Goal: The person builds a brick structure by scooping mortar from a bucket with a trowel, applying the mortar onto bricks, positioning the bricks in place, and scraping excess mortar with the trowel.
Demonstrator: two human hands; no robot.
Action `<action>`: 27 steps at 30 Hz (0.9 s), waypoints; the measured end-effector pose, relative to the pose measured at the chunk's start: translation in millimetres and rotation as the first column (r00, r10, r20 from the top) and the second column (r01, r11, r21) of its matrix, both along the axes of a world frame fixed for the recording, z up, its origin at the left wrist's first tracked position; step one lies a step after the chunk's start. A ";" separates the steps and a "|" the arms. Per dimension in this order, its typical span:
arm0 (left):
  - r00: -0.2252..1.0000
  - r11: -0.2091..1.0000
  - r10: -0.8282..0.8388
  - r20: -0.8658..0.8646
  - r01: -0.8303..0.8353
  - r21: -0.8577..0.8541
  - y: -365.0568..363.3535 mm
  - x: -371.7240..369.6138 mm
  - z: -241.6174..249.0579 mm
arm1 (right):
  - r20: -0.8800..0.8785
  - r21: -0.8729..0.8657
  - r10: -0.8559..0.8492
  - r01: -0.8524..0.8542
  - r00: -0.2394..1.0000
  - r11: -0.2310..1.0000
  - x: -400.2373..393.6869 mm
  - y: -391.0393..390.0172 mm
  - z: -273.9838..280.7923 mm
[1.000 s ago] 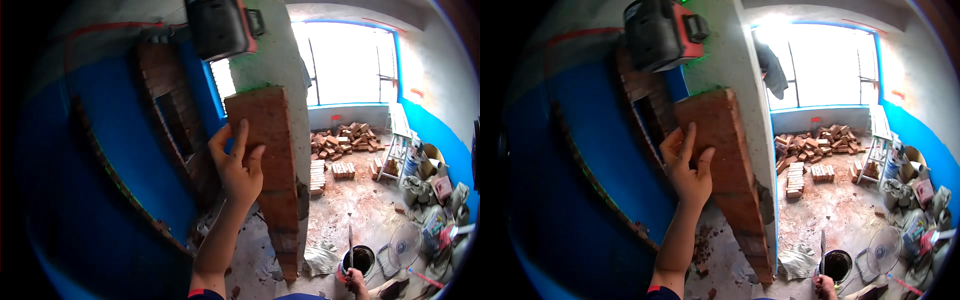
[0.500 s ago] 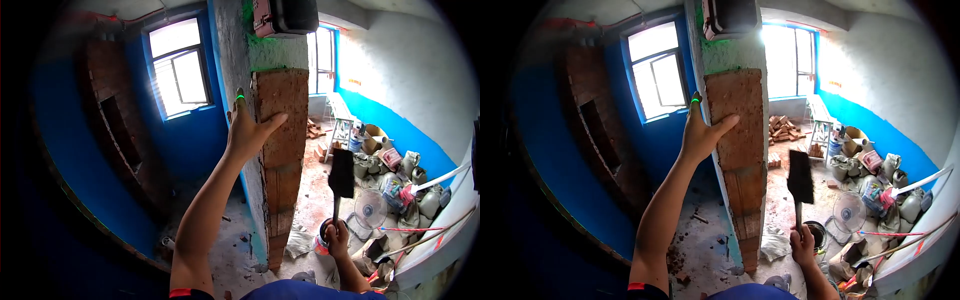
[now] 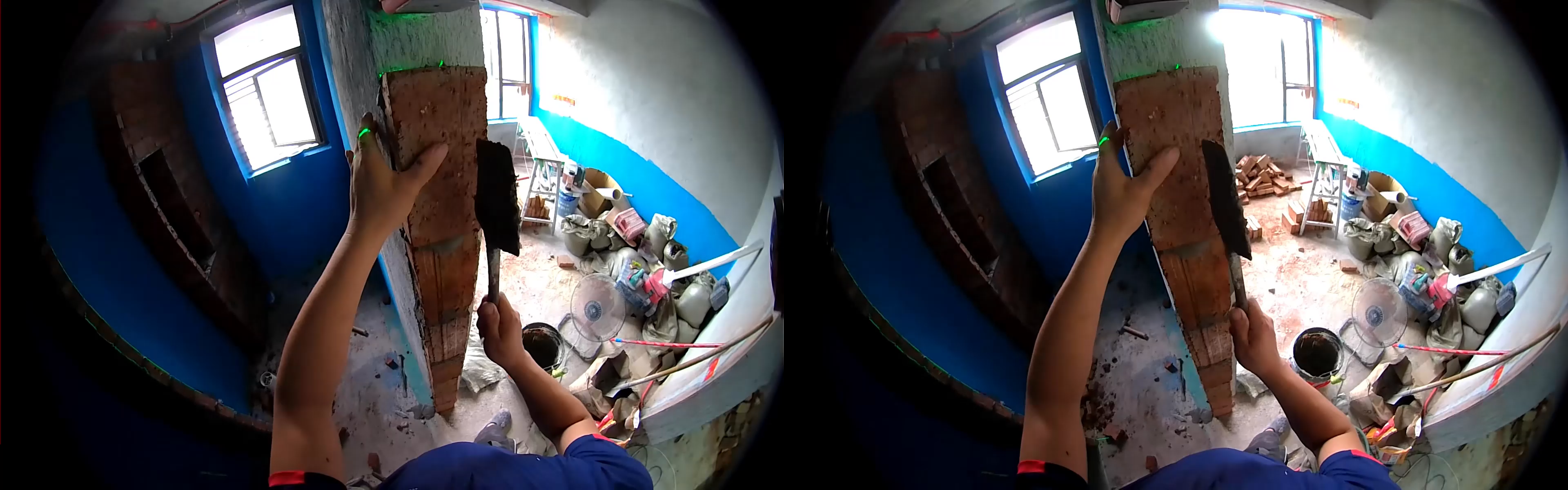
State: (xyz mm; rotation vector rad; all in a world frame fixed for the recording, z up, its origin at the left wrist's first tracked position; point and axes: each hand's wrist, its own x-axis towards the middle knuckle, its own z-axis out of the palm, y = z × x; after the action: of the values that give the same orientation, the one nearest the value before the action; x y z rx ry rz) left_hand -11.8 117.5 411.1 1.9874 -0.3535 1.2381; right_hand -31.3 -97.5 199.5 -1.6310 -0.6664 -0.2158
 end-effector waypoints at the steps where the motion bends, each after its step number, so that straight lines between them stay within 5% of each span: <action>1: 0.998 0.998 0.053 0.031 -0.054 0.027 0.6 1.4 -0.6 | 0.039 -0.014 -0.016 0.017 0.999 1.000 2.2 4.6 2.6; 9: 0.989 0.990 0.141 0.045 -0.141 0.017 -1.5 -0.9 -2.5 | 0.127 0.029 -0.054 0.051 0.990 0.998 2.8 16.9 11.3; 12: 0.999 0.998 0.044 0.009 -0.043 -0.054 -3.5 -4.1 0.3 | 0.072 -0.030 -0.096 0.099 0.993 0.995 10.3 21.2 14.8; 18: 0.978 0.978 0.203 -0.048 -0.205 -0.039 -4.2 -1.8 -1.1 | 0.126 -0.043 -0.140 0.146 0.982 0.988 10.6 13.0 15.0; 27: 0.987 0.987 0.152 -0.050 -0.155 -0.051 -6.1 0.9 -0.6 | 0.145 -0.044 -0.147 0.155 0.978 0.987 14.0 13.2 31.1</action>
State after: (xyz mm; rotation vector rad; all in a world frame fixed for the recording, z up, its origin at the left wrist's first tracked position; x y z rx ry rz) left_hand -10.9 111.4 410.5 2.0229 -0.1437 1.2805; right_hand -17.3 -84.2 230.6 -1.7322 -0.6607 -0.4308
